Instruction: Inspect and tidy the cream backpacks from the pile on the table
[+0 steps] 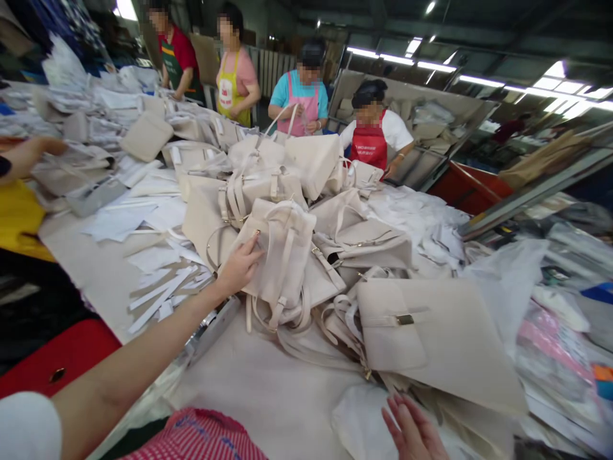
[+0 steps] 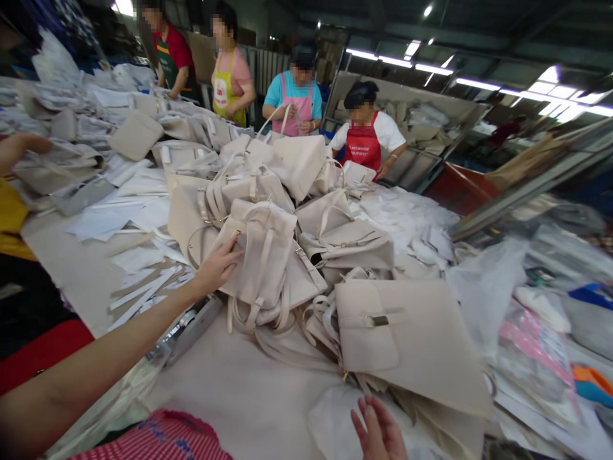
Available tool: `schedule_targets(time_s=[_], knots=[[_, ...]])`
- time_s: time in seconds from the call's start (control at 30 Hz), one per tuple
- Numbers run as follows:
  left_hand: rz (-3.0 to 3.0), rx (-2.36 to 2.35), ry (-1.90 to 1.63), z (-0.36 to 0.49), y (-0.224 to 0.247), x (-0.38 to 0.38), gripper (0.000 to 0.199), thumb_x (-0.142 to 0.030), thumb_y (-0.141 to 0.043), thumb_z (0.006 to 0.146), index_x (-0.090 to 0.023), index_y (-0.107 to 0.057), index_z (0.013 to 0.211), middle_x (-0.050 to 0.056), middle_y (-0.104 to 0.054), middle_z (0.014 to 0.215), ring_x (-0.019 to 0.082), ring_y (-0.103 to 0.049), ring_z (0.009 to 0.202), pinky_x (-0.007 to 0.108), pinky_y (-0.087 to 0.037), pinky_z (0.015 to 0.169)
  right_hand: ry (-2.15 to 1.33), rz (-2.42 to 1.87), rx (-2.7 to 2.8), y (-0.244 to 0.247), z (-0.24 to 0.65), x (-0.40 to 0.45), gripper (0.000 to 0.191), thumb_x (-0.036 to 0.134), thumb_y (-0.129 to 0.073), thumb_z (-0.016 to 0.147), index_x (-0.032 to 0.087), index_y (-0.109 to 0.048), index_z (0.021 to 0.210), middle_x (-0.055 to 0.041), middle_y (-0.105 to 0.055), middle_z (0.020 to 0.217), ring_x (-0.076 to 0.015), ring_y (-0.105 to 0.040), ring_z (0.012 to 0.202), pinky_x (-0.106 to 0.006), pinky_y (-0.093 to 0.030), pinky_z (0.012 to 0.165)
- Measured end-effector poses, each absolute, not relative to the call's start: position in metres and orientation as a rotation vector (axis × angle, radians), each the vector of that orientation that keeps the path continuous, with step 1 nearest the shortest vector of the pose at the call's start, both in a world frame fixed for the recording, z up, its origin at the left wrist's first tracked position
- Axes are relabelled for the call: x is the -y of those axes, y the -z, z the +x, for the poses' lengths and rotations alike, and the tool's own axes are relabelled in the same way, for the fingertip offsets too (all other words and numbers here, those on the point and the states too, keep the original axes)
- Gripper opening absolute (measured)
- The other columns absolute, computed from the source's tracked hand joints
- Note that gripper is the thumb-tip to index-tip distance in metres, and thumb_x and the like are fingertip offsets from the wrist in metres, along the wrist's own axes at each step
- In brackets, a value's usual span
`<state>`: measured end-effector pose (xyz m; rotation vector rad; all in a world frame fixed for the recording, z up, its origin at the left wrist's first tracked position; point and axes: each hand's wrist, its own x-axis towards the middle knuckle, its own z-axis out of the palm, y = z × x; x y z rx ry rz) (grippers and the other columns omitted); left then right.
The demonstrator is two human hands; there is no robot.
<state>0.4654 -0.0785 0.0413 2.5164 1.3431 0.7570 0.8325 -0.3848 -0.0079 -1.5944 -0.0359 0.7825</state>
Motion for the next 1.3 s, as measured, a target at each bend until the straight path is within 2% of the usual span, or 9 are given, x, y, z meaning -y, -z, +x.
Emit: schedule_targets(time_s=[0.17,0.27,0.37,0.6,0.73,0.83,1.0,1.17,1.3], knots=[[2.425,-1.373,-0.894,0.462,-0.051,0.094,0.039,-0.018,-0.041,0.091,-0.011,-0.063,0.123,0.018,-0.038,0.156,0.027,-0.04,0.142,0.046,-0.035,0.117,-0.682,-1.674,0.14,0.002,0.841,0.351,0.057,0.049,-0.085,0.052,0.019,-0.064,0.095,-0.0019,-0.07,0.091,-0.0203,-0.068,0.086,-0.027,-0.059,0.065],[2.374,-1.382,-0.937,0.46,-0.053,0.111,0.036,-0.02,-0.041,0.092,-0.014,-0.065,0.119,0.016,-0.045,0.152,0.025,-0.045,0.139,0.046,-0.036,0.117,-0.701,-1.76,0.137,0.007,0.848,0.331,0.055,0.05,-0.085,0.046,0.018,-0.063,0.085,-0.0015,-0.068,0.076,-0.0211,-0.067,0.074,-0.026,-0.053,0.051],[2.33,-1.357,-0.92,0.457,-0.052,0.136,0.033,-0.023,-0.041,0.093,-0.015,-0.067,0.113,0.016,-0.051,0.147,0.026,-0.051,0.134,0.046,-0.04,0.114,-0.787,-1.721,0.066,0.013,0.854,0.321,0.054,0.049,-0.086,0.042,0.021,-0.058,0.078,-0.0027,-0.068,0.072,-0.0233,-0.068,0.07,-0.028,-0.05,0.049],[2.128,-1.225,-0.806,0.455,-0.037,0.199,0.031,-0.025,-0.041,0.094,-0.017,-0.071,0.103,0.013,-0.069,0.122,0.022,-0.064,0.115,0.039,-0.048,0.104,-0.719,-1.572,-0.101,0.012,0.904,0.312,0.045,0.051,-0.078,0.059,0.026,-0.052,0.085,0.0005,-0.062,0.074,-0.0198,-0.059,0.057,-0.036,-0.051,0.051],[2.008,-1.158,-0.715,0.461,-0.037,0.226,0.03,-0.027,-0.044,0.093,-0.019,-0.072,0.099,0.009,-0.073,0.113,0.02,-0.066,0.107,0.035,-0.049,0.1,-0.788,-1.519,-0.074,-0.002,0.934,0.299,0.031,0.032,-0.072,0.062,0.025,-0.054,0.086,0.0002,-0.062,0.074,-0.0203,-0.058,0.058,-0.034,-0.049,0.048],[1.856,-1.129,-0.621,0.471,-0.043,0.238,0.028,-0.03,-0.048,0.091,-0.019,-0.072,0.099,0.006,-0.075,0.103,0.019,-0.066,0.097,0.03,-0.05,0.092,-0.725,-1.43,0.017,-0.026,0.935,0.288,0.036,0.021,-0.07,0.06,0.028,-0.056,0.092,-0.0006,-0.067,0.092,-0.0196,-0.062,0.069,-0.033,-0.052,0.054],[1.465,-0.964,-0.501,0.507,-0.062,0.242,0.033,-0.04,-0.059,0.084,-0.017,-0.07,0.106,0.006,-0.073,0.107,0.022,-0.065,0.101,0.031,-0.049,0.089,-0.649,-1.199,0.267,-0.103,0.887,0.274,0.039,0.019,-0.069,0.066,0.025,-0.063,0.103,-0.0043,-0.068,0.118,-0.0202,-0.066,0.09,-0.029,-0.054,0.057],[0.988,-0.645,-0.618,0.549,-0.104,0.224,0.074,-0.061,-0.066,0.078,-0.018,-0.052,0.136,0.015,-0.059,0.138,0.03,-0.057,0.125,0.038,-0.048,0.097,-0.611,-1.026,0.415,-0.173,0.781,0.295,0.044,0.03,-0.077,0.071,0.023,-0.064,0.113,-0.0047,-0.07,0.115,-0.0194,-0.067,0.095,-0.024,-0.054,0.056],[0.757,-0.597,-0.749,0.542,-0.15,0.212,0.069,-0.07,-0.048,0.083,-0.014,-0.061,0.121,0.014,-0.071,0.118,0.029,-0.065,0.109,0.039,-0.052,0.092,-0.646,-1.154,0.363,-0.155,0.68,0.344,0.051,0.043,-0.077,0.074,0.023,-0.064,0.119,-0.005,-0.072,0.111,-0.0224,-0.064,0.106,-0.031,-0.06,0.073]])
